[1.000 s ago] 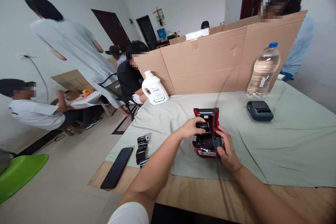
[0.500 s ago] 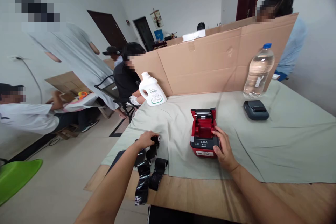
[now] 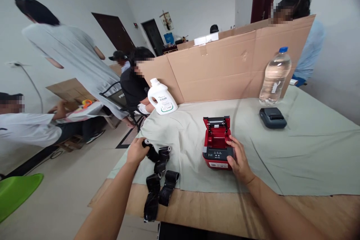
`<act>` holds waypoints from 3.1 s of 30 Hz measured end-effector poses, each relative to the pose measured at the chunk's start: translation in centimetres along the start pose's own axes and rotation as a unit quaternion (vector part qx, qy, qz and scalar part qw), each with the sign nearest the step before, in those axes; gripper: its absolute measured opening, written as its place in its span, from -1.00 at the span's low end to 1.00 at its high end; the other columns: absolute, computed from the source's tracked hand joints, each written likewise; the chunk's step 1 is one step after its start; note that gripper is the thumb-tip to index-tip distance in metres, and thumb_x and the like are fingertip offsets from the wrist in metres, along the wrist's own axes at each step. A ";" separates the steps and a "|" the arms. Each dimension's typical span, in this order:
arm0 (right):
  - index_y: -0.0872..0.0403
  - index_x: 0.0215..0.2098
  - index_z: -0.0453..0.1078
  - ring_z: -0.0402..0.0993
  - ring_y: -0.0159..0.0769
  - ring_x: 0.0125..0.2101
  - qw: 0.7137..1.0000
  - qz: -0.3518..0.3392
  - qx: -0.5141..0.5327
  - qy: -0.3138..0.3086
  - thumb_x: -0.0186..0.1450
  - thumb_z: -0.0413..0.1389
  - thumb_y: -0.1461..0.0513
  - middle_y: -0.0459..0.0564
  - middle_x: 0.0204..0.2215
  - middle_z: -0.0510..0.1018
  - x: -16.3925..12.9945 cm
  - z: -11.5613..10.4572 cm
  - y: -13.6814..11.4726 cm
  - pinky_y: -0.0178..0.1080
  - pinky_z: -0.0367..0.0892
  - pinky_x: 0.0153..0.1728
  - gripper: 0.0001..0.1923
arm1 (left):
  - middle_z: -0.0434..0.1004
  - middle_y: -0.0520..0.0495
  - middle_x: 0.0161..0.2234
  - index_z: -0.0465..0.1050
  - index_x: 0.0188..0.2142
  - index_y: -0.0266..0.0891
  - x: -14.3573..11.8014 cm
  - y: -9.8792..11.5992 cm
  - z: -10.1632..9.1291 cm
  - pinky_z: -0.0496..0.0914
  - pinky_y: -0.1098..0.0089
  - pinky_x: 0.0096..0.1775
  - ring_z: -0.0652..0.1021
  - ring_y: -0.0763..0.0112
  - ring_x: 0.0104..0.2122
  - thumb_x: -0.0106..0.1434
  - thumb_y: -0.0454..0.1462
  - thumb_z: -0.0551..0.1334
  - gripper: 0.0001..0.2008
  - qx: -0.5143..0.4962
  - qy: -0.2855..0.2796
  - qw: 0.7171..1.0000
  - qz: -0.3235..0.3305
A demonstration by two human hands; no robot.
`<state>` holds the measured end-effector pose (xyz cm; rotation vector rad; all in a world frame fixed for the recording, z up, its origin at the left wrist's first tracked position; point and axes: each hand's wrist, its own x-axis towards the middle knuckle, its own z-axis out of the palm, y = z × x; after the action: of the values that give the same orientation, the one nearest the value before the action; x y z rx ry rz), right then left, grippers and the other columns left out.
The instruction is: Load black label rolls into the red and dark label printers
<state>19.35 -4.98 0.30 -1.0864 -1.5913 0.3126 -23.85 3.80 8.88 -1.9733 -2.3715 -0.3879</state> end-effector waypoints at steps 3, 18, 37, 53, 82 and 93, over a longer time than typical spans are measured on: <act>0.06 0.12 0.19 0.15 0.01 0.18 1.000 0.001 -0.003 0.002 0.33 -0.08 0.02 0.18 0.20 0.20 0.0 0.0 0.0 0.15 0.16 0.12 -0.53 | 0.45 -0.12 -0.14 0.35 -0.05 -0.22 -1.0 3.8 -3.0 0.34 0.25 -0.07 0.46 0.11 -0.09 0.00 -0.26 0.20 -0.55 -0.192 -0.012 0.980 0.052; 0.10 0.18 0.12 0.13 0.03 0.18 0.999 -0.039 -0.003 0.012 0.33 -0.16 -0.11 0.22 0.19 0.20 0.1 -0.2 -0.3 0.16 0.14 0.12 -0.39 | 0.50 -0.14 -0.05 0.41 -0.09 -0.24 -4.7 26.3 -0.4 0.29 0.24 0.04 0.46 0.22 -0.04 0.08 -0.42 0.24 -0.64 -0.223 -0.273 0.833 0.426; 0.02 -0.08 0.41 0.35 -0.08 0.01 0.982 -0.160 -0.104 -0.008 0.23 0.14 0.15 0.07 -0.12 0.53 0.5 -0.8 -1.6 0.05 0.30 0.00 -0.71 | 0.54 -0.07 -0.02 0.47 -0.04 -0.20 -3.3 26.5 1.8 0.22 0.33 0.12 0.49 0.32 0.00 0.28 -0.32 0.10 -0.70 -0.096 -0.269 0.836 0.468; 0.01 -0.10 0.42 0.37 -0.11 -0.03 0.984 -0.146 -0.099 -0.014 0.24 0.12 0.18 0.06 -0.12 0.53 0.5 -0.9 -2.0 0.03 0.30 -0.02 -0.74 | 0.60 -0.02 -0.09 0.53 -0.08 -0.15 -2.5 26.6 0.8 0.36 0.40 -0.05 0.56 0.30 -0.11 0.02 -0.52 0.19 -0.52 -0.073 -0.318 0.823 0.464; -0.06 -0.16 0.48 0.13 0.06 0.17 0.971 -0.159 -0.177 0.028 0.16 0.18 0.23 0.02 0.20 0.22 0.1 -1.2 -2.6 0.15 0.22 0.08 -0.75 | 0.47 -0.21 -0.07 0.34 0.05 -0.24 -7.0 24.8 1.0 0.29 0.12 0.03 0.43 0.21 -0.05 0.41 -0.16 -0.11 -0.61 -0.291 0.027 0.867 0.403; 0.08 0.11 0.24 0.31 0.04 0.08 0.978 -0.141 -0.153 0.000 0.20 0.13 0.07 0.19 0.01 0.43 0.5 -0.5 -2.0 0.12 0.25 0.02 -0.45 | 0.50 -0.22 -0.12 0.38 -0.07 -0.25 -12.1 23.3 6.5 0.30 0.04 0.03 0.45 0.18 -0.03 0.34 -0.25 -0.06 -0.69 -0.397 0.146 0.823 0.378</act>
<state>18.88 -5.81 2.17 -1.0694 -1.8056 -0.1281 1.99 -2.67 4.36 -2.6464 -1.1150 -1.6317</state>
